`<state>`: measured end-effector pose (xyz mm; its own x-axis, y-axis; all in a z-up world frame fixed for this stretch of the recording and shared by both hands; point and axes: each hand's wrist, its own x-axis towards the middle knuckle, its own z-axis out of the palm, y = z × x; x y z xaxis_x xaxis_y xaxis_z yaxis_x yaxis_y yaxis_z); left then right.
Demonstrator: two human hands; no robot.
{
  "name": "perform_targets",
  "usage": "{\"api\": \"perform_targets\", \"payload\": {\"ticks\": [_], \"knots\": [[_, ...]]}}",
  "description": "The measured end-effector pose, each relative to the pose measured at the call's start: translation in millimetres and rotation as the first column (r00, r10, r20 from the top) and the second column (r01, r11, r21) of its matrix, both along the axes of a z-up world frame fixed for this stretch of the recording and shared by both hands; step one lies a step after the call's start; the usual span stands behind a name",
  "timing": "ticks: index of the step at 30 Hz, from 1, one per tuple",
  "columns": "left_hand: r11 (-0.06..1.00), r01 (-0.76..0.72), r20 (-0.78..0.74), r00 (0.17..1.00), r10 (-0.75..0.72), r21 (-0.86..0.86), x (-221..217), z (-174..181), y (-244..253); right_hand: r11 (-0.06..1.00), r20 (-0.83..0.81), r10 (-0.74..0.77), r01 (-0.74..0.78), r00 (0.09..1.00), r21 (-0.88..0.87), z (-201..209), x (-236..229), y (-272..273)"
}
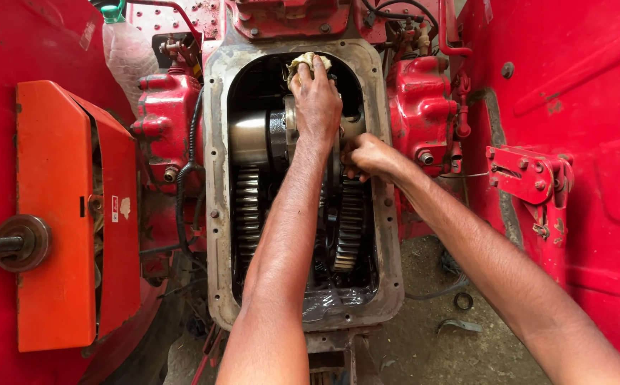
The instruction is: Cleaning and wiping internal gears and components of a red tractor in a service bay.
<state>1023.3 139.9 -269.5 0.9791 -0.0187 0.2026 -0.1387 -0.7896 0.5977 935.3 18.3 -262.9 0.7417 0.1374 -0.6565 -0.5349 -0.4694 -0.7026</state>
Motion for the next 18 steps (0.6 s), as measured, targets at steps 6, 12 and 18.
{"api": "perform_targets", "payload": {"ticks": [6,12,18], "knots": [[1.0,0.003,0.031,1.0,-0.003,-0.015,-1,0,2,1.0,0.034,0.013,-0.014,0.999,0.028,-7,-1,-3],[0.997,-0.014,0.125,0.992,0.024,-0.079,0,-1,2,0.974,0.2,0.071,-0.025,0.977,-0.226,37,10,-3],[0.995,-0.011,0.106,0.994,0.022,-0.096,-3,4,3,0.989,0.491,-0.119,0.148,0.863,-0.021,17,77,-11]]}}
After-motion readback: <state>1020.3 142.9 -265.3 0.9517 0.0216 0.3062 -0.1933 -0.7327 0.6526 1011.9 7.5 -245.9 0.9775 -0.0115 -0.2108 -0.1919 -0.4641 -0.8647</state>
